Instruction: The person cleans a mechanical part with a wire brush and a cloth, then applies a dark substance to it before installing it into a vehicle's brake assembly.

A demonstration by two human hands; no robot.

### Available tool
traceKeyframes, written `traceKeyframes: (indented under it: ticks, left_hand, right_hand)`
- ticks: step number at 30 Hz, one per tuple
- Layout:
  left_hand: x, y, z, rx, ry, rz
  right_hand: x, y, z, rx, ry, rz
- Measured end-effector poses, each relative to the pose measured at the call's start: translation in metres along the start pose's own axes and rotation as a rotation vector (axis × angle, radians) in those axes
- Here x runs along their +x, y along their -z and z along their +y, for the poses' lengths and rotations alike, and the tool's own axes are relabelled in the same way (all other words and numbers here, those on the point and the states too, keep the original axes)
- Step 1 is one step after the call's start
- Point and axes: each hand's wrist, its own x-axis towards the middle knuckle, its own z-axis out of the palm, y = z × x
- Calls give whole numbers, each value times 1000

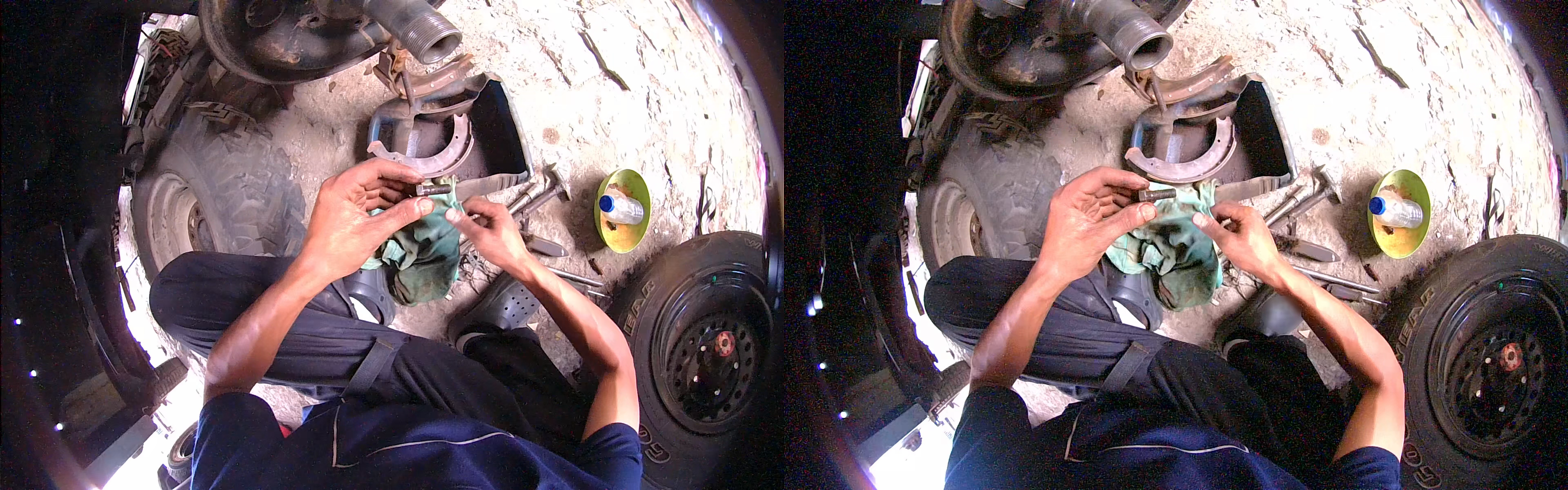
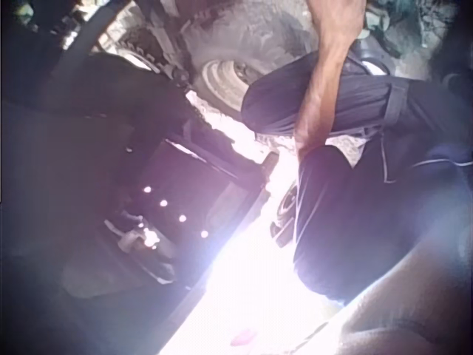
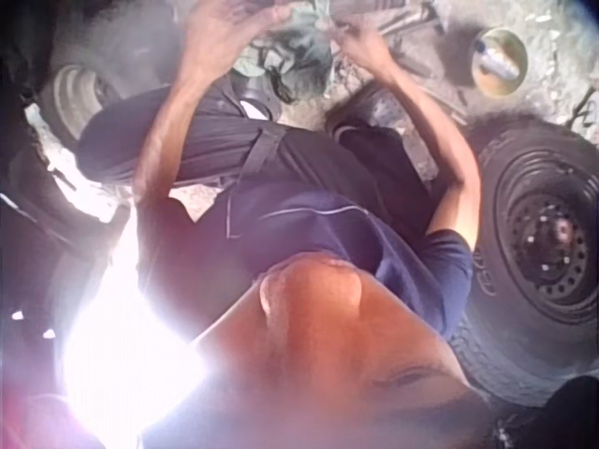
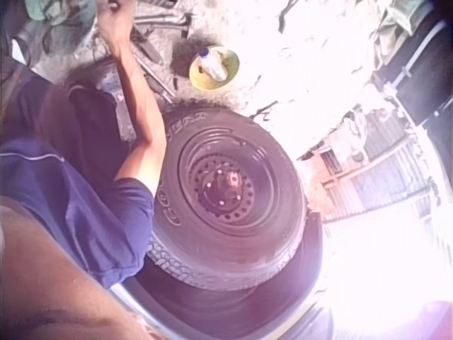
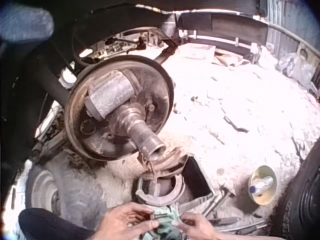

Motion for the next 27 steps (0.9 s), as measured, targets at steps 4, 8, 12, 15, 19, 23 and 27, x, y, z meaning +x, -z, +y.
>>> traceKeyframes:
  ticks: [4, 8, 12, 15, 19, 23, 27]
  left_hand:
    - [2, 3, -8, 85, -45, 42]
    - [6, 8, -22, 180, -8, 59]
    - [14, 14, -43, 298, 212, 17]
    - [18, 17, -65, 203, 200, -38]
    - [26, 28, -85, 12, 189, -128]
    - [35, 38, -91, -73, 143, -145]
    - [38, 36, -91, -10, 97, -143]
  right_hand:
    - [-6, -3, -11, 284, 306, 152]
    - [-7, -16, -7, 621, 292, 125]
    - [2, -28, -8, 486, 412, 158]
    - [16, -29, -1, -48, 678, 214]
    - [34, -37, -2, -112, 724, 258]
    - [43, -34, -10, -31, 537, 146]
    - [53, -43, -1, 434, 255, 13]
